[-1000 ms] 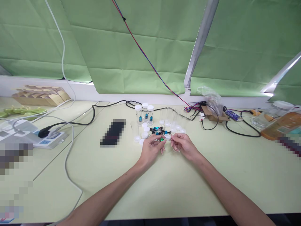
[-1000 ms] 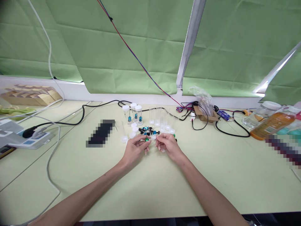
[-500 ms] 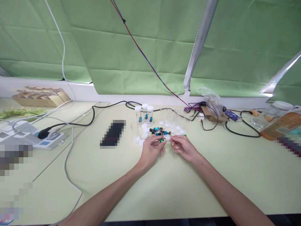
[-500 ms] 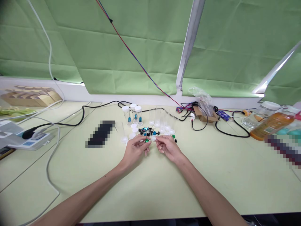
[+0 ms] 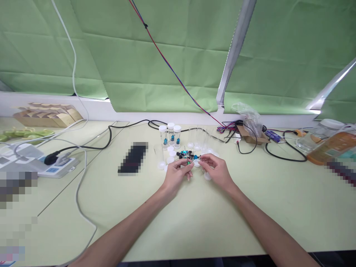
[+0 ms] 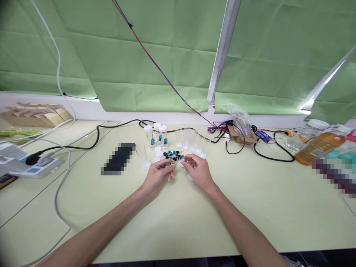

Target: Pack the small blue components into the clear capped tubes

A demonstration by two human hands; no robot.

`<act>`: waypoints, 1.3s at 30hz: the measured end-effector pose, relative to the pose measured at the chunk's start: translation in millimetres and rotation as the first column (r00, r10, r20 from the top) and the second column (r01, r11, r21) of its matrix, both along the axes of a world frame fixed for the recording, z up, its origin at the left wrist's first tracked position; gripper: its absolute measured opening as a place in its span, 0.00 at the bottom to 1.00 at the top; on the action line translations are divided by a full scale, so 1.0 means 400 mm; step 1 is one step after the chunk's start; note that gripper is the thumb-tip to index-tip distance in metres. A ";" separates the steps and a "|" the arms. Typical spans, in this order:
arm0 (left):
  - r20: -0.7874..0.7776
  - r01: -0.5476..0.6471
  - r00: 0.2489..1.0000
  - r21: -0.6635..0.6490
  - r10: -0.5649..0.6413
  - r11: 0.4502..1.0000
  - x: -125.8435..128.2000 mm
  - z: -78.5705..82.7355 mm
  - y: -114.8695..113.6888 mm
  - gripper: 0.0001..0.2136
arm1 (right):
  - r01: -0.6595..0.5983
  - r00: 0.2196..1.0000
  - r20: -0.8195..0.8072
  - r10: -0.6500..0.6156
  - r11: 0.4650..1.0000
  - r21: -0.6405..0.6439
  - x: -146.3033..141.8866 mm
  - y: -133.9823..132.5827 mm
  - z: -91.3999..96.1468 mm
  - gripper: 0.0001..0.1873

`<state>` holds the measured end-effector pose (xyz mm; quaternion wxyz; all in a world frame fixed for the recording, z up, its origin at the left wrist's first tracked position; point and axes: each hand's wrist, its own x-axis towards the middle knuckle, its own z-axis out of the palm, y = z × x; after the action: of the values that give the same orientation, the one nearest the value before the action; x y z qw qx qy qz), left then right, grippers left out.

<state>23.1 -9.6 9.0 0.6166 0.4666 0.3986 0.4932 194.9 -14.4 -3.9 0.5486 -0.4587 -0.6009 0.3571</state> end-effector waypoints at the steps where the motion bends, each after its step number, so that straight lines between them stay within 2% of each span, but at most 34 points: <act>1: 0.008 0.016 1.000 -0.011 -0.016 1.000 -0.001 0.002 0.001 0.15 | 0.012 0.999 0.049 -0.013 0.999 0.035 0.003 -0.001 0.000 0.10; 6: 0.032 0.062 0.998 -0.024 -0.061 0.998 -0.007 0.003 0.006 0.13 | 0.019 0.989 0.142 -0.037 0.991 0.129 0.010 -0.001 -0.001 0.07; 13: 0.027 0.061 0.998 -0.024 -0.060 0.998 -0.006 -0.001 0.008 0.15 | 0.008 0.983 0.179 -0.042 0.983 0.186 0.011 -0.001 -0.003 0.09; 23: -0.014 0.038 0.999 0.021 -0.038 0.999 -0.004 -0.005 0.007 0.16 | 0.016 0.982 0.187 -0.039 0.992 0.122 0.010 -0.003 -0.005 0.12; 30: -0.030 0.030 0.999 0.029 -0.029 0.999 -0.001 0.004 0.000 0.16 | 0.012 0.995 0.103 -0.015 1.000 0.025 0.002 -0.009 0.000 0.16; 39: -0.053 0.030 0.998 0.052 -0.027 0.998 -0.002 -0.006 0.004 0.16 | -0.112 0.993 -0.041 0.107 0.986 -0.126 0.000 -0.006 0.004 0.20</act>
<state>22.2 -8.0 6.6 0.6005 0.5010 0.3946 0.4824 194.7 -16.9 -2.2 0.5078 -0.4532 -0.5914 0.4324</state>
